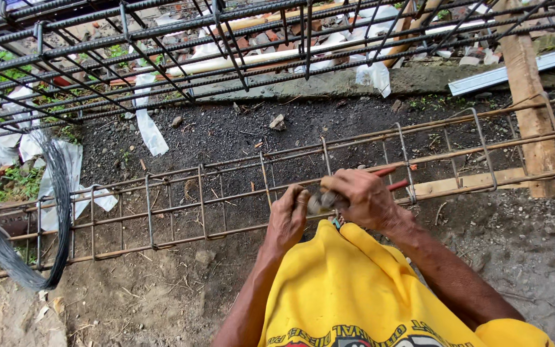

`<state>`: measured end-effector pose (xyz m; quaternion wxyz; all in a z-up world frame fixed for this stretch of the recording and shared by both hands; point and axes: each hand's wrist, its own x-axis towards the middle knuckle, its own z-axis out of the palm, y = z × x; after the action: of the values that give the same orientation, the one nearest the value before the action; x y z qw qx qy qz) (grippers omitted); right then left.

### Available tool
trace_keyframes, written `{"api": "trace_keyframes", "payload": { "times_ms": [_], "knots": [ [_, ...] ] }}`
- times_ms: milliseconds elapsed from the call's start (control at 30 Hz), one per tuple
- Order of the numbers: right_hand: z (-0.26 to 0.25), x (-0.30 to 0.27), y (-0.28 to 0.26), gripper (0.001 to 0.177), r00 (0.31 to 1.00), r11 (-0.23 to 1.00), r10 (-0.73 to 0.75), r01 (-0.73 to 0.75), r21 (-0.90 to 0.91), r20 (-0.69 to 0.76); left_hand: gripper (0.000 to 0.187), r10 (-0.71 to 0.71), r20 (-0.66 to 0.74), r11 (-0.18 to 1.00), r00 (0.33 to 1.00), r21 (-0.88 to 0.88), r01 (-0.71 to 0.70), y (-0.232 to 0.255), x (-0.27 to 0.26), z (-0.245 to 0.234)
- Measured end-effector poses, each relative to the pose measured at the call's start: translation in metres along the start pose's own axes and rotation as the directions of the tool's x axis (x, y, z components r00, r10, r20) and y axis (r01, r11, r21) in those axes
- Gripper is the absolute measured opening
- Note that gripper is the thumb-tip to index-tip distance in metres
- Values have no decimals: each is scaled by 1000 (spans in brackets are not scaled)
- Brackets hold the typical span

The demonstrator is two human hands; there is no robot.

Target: The person ties a metal rebar grid using wire and pliers. They pull wire from a coil, wrap it around intersecting rebar bars, and twist it tight with pliers to secure the joints. The person moves along the grid, repeating the tying process at multiple intersections.

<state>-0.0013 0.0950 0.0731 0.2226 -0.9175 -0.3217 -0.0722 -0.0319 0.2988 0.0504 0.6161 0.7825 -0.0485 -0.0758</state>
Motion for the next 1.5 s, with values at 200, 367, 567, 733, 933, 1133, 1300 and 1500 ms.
{"api": "trace_keyframes", "payload": {
  "times_ms": [200, 367, 567, 733, 933, 1133, 1300, 1500],
  "knots": [
    [-24, 28, -25, 69, 712, 367, 674, -554, 747, 197, 19, 54, -137, 997, 989, -44, -60, 7, -1, 8],
    [-12, 27, -25, 22, 728, -16, 598, -408, 913, 335, 20, 19, -115, 995, 993, -94, -30, 15, -3, 11],
    [17, 10, -10, 18, 782, -77, 492, -399, 914, 383, 19, -16, -131, 987, 991, -160, -5, 9, -5, 14],
    [27, 12, -2, 12, 719, -160, 590, -343, 926, 368, 20, 9, -118, 994, 993, -112, -22, -2, -9, 16],
    [0, 20, -6, 19, 717, -111, 594, -375, 920, 364, 19, 54, -126, 997, 991, -45, -60, 10, -12, 11],
    [-3, 30, -3, 16, 808, 117, 518, -393, 912, 282, 14, 29, -37, 999, 999, -29, -30, 1, -12, 14],
    [9, 21, 14, 13, 823, 351, 518, -453, 819, 233, 10, 17, -77, 996, 997, -83, -24, 9, -5, 5],
    [16, 23, -2, 16, 783, 279, 581, -449, 849, 223, 15, -11, -102, 995, 995, -103, 0, 22, 5, 6]
  ]
}}
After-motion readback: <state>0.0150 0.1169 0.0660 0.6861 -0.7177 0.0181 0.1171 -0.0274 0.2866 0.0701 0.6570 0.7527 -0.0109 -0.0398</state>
